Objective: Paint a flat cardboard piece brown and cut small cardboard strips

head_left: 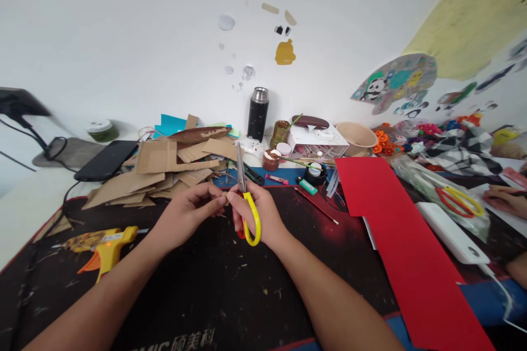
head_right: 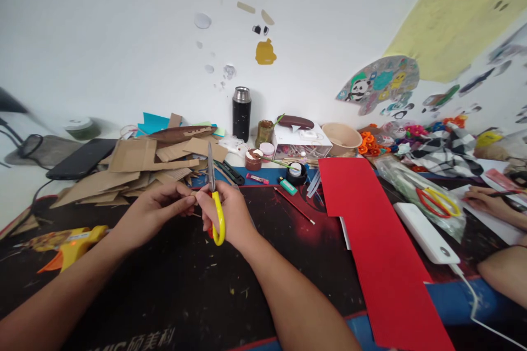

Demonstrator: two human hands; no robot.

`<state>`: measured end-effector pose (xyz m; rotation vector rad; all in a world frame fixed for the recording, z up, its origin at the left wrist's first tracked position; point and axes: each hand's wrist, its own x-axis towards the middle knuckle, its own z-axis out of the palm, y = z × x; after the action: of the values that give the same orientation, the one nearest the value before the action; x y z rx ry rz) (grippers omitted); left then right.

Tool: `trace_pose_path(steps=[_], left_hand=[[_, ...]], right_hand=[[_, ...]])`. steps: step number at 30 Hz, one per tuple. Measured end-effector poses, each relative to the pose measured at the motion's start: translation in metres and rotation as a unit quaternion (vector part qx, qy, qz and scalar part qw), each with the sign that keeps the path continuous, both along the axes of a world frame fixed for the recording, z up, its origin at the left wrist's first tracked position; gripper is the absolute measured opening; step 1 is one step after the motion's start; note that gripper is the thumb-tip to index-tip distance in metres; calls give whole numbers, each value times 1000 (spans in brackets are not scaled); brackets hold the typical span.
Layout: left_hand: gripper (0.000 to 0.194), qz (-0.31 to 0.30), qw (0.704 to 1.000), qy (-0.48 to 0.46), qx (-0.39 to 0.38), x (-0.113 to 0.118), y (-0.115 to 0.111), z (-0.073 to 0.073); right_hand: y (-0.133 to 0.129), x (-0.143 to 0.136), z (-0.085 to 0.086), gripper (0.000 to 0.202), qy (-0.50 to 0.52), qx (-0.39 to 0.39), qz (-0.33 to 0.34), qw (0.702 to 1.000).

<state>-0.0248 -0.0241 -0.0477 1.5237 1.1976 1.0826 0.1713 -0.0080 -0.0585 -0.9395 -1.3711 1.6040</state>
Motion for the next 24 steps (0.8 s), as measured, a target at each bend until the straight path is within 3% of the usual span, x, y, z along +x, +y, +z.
trace_pose_path(steps=[8, 14, 24], left_hand=[[38, 127, 983, -135, 2, -2, 3, -2], [36, 162, 974, -160, 19, 0, 2, 1], [35, 183, 969, -163, 30, -2, -1, 0]], right_hand=[[-5, -4, -5, 63, 4, -19, 54, 998], [-8, -5, -3, 75, 27, -37, 103, 994], [-13, -1, -6, 87, 37, -2, 158, 987]])
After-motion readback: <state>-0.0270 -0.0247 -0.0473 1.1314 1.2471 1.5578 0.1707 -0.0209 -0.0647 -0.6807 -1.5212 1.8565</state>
